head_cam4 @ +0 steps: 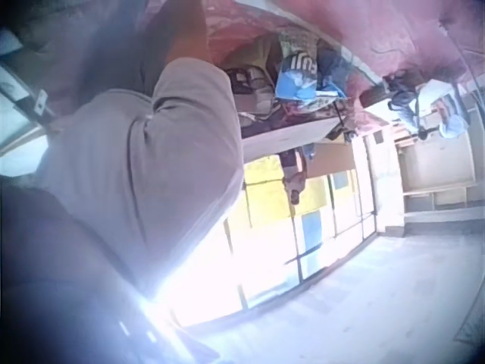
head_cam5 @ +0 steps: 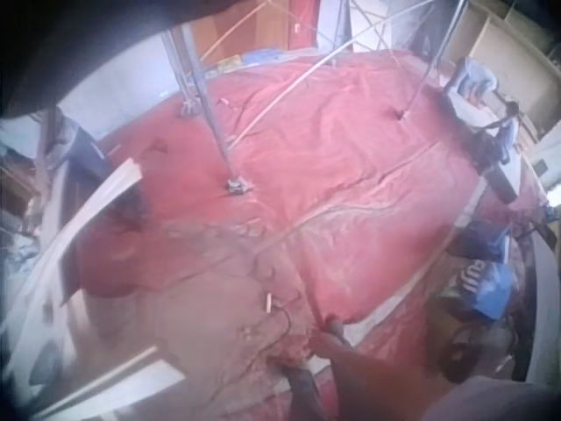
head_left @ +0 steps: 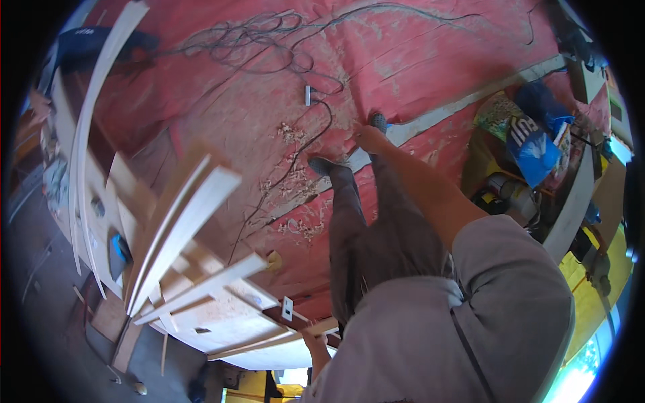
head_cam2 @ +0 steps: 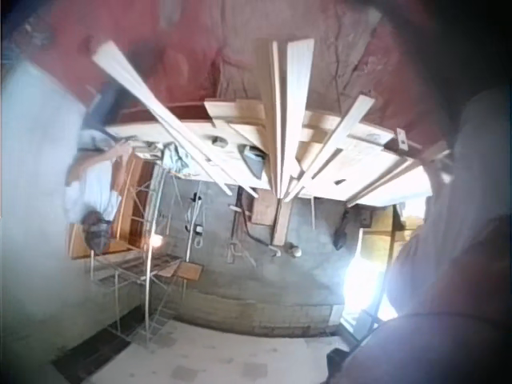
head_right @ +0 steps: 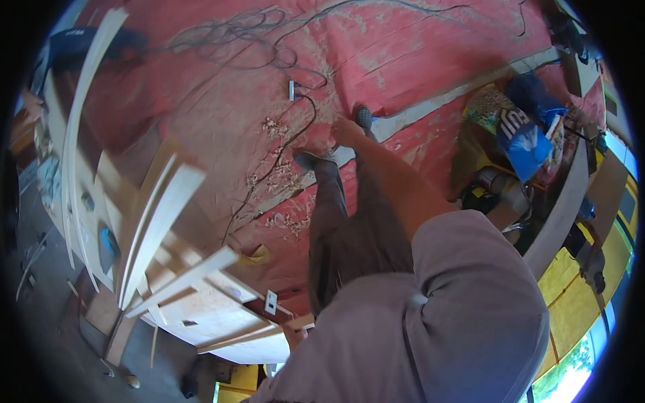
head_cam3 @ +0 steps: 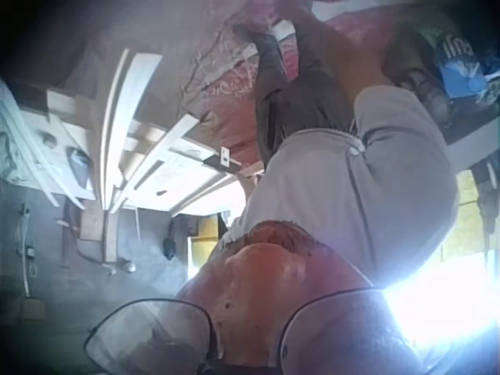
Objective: The person measures and marks wooden strips with a pencil and square, holds the strips against a wall frame, and places them on a workbench where another person uses a hand plane.
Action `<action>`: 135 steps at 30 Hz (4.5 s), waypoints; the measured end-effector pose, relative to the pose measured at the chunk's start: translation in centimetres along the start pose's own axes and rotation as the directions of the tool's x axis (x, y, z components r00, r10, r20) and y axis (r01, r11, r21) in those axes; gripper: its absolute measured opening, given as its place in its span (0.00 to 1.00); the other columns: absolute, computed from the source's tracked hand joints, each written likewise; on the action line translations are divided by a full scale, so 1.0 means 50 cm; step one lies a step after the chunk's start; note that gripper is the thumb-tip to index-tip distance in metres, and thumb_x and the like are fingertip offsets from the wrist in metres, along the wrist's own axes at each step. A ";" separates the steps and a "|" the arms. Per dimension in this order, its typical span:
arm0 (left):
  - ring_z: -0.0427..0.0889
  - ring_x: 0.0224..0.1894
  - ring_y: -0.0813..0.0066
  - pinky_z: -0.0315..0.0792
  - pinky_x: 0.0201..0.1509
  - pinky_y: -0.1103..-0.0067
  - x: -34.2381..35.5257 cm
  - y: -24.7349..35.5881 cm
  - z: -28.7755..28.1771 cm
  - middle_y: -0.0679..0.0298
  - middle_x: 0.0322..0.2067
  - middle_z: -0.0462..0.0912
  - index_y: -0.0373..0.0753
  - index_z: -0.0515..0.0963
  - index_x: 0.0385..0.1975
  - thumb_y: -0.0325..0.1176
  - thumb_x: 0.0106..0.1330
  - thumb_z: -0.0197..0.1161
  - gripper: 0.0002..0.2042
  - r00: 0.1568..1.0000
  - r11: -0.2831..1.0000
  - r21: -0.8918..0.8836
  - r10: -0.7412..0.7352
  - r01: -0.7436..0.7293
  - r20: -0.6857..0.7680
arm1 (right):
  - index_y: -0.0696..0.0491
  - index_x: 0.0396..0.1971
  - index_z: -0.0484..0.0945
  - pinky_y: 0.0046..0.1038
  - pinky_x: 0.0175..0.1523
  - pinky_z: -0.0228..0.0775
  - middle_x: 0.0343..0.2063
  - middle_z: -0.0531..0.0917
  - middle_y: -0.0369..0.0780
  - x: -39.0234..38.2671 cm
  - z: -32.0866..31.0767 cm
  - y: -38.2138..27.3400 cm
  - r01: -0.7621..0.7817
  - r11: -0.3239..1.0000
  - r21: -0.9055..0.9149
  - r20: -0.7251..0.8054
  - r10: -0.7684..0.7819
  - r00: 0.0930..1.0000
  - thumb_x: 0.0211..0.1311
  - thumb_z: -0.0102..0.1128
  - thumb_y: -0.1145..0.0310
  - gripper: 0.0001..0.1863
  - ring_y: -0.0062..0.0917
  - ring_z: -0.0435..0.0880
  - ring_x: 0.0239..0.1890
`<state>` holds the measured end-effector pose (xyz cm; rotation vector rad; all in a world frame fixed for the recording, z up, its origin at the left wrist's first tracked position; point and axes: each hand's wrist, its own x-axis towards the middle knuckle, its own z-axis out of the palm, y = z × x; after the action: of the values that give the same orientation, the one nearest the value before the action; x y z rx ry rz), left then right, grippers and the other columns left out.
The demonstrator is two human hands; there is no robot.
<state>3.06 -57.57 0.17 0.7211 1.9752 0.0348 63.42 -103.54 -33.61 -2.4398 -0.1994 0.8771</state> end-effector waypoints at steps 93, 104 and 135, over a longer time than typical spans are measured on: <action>0.83 0.32 0.57 0.81 0.35 0.62 -0.222 -0.126 0.191 0.58 0.31 0.79 0.40 0.76 0.45 0.61 0.73 0.64 0.26 0.991 0.786 -0.604 0.090 -0.134 -0.104 | 0.56 0.38 0.85 0.50 0.48 0.78 0.43 0.86 0.50 -0.010 0.116 0.385 0.633 0.550 -0.545 0.331 -0.552 0.765 0.69 0.61 0.59 0.14 0.45 0.85 0.40; 0.83 0.28 0.69 0.79 0.34 0.69 -0.367 -0.015 0.332 0.64 0.27 0.80 0.43 0.79 0.37 0.59 0.69 0.70 0.23 0.953 0.578 -0.788 0.300 -0.212 -0.036 | 0.54 0.54 0.79 0.32 0.40 0.82 0.40 0.88 0.41 -0.136 -0.392 -0.080 -0.357 0.904 0.235 0.665 0.117 0.737 0.73 0.65 0.54 0.21 0.31 0.90 0.37; 0.83 0.58 0.48 0.78 0.64 0.53 -0.504 0.124 0.500 0.47 0.58 0.81 0.32 0.66 0.69 0.74 0.74 0.45 0.46 0.776 0.013 -0.999 0.628 0.052 0.049 | 0.61 0.54 0.85 0.21 0.27 0.64 0.24 0.81 0.33 -0.484 -1.065 -0.637 0.435 0.889 0.145 0.803 -0.362 0.474 0.63 0.74 0.54 0.29 0.12 0.75 0.24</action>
<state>34.75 -71.87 9.66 0.1024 0.7509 1.2894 79.25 -107.20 30.97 -1.7014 -1.1211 1.7206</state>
